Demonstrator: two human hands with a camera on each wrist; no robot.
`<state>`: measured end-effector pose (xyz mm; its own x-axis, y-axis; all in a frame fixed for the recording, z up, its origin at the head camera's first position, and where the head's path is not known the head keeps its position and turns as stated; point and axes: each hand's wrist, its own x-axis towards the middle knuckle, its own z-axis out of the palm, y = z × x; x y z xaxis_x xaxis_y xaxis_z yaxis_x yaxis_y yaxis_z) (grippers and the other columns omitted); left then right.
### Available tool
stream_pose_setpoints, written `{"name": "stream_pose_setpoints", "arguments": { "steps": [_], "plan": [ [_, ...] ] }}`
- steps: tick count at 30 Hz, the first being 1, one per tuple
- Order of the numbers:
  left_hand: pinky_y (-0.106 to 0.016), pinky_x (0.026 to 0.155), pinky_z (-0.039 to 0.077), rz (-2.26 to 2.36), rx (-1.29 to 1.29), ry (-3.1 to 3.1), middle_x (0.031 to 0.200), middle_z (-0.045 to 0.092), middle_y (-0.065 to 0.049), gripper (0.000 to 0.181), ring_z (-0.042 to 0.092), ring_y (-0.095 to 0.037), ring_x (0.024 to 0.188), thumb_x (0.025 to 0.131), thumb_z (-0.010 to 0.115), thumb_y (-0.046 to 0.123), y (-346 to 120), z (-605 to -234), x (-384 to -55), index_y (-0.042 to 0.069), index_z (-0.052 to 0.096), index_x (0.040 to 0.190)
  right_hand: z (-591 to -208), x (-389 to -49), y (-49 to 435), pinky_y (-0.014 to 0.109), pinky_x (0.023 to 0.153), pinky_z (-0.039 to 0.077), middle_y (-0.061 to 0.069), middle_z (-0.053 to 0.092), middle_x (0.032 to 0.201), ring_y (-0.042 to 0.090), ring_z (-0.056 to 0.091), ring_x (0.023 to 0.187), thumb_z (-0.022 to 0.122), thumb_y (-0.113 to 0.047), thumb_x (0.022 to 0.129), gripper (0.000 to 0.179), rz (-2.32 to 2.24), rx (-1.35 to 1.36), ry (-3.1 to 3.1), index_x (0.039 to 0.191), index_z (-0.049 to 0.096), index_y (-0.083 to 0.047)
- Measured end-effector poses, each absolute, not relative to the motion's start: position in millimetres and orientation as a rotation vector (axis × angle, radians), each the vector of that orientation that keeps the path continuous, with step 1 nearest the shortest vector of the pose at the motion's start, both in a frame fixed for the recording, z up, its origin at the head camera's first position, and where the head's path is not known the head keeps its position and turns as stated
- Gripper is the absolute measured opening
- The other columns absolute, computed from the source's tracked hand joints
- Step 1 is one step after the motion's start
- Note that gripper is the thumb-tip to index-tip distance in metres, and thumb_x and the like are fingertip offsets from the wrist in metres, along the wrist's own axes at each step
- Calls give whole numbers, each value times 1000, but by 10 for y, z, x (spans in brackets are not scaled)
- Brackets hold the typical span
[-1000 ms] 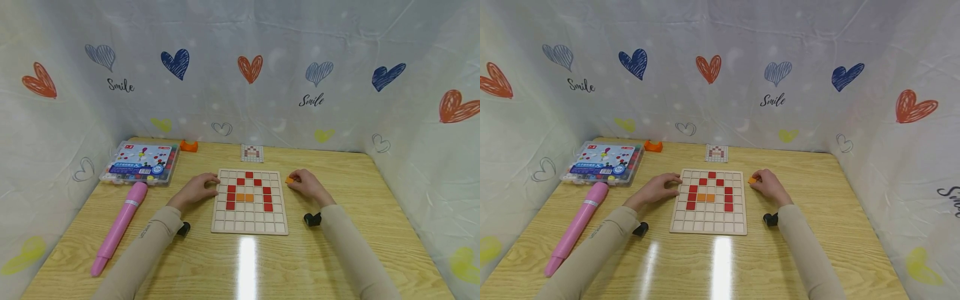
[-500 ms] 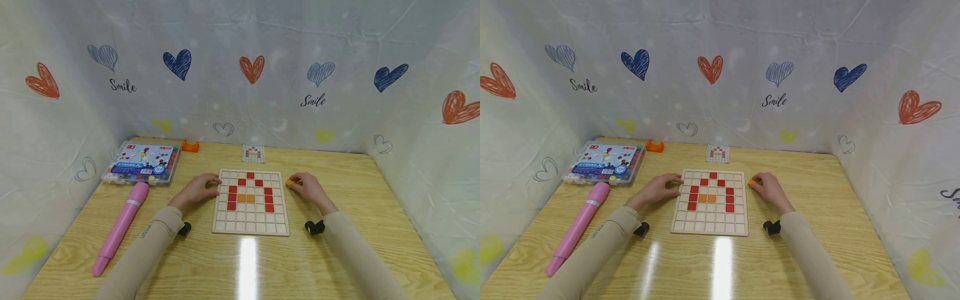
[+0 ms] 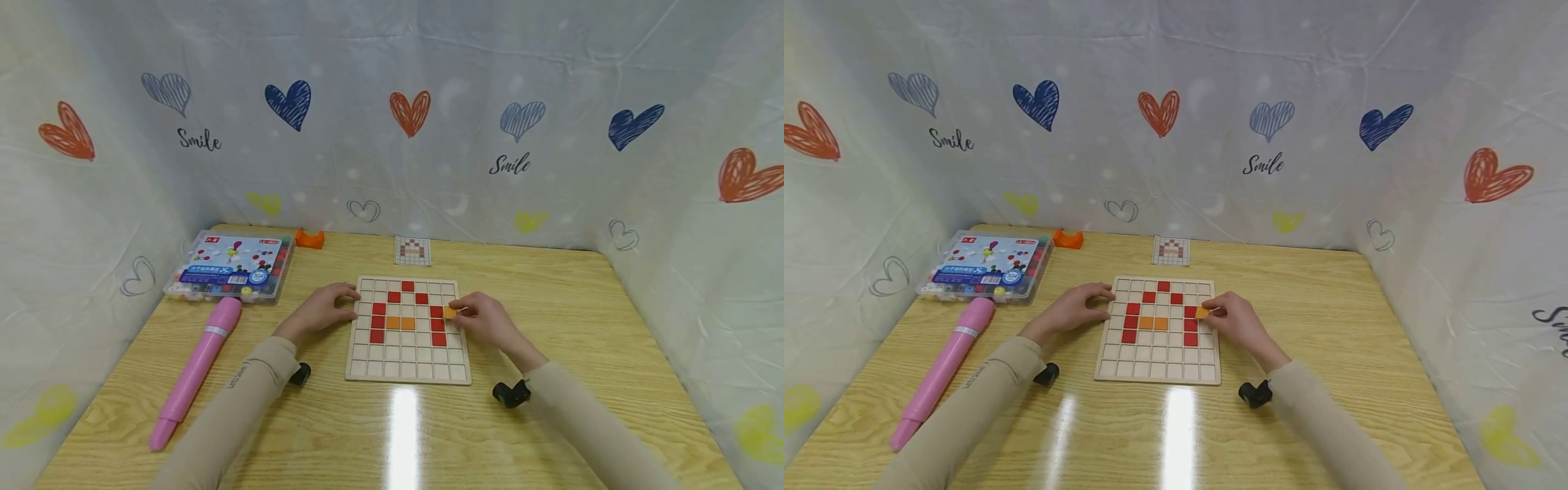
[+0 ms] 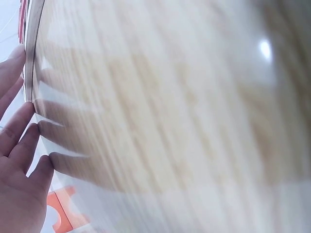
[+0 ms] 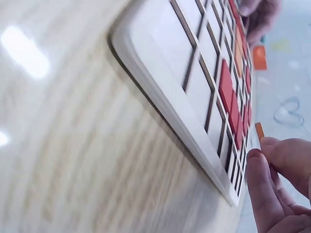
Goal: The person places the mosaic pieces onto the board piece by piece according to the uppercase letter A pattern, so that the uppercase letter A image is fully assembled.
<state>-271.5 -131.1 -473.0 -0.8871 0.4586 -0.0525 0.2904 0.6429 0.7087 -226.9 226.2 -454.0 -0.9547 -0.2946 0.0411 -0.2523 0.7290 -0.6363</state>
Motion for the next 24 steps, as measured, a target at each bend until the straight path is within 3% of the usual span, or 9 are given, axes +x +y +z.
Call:
{"name": "stream_pose_setpoints", "arguments": {
  "steps": [13,24],
  "plan": [
    [-50,116,26,1086,626,2627,147,46,-15,37,35,-35,140,90,72,18,-1311,-4743,-2715,8,64,125,-4591,-2229,1961,30,74,53,5,67,99,13,59,82,72,-8,87,23,-958,-606,2809,110,73,-3],
    [-50,116,26,1084,632,2630,147,46,-15,37,34,-35,140,90,72,17,-1318,-4738,-2720,8,64,125,-4589,-2269,1822,30,73,50,4,67,99,13,56,82,73,-8,87,20,-872,-700,2842,106,74,-4]
  ]
}}
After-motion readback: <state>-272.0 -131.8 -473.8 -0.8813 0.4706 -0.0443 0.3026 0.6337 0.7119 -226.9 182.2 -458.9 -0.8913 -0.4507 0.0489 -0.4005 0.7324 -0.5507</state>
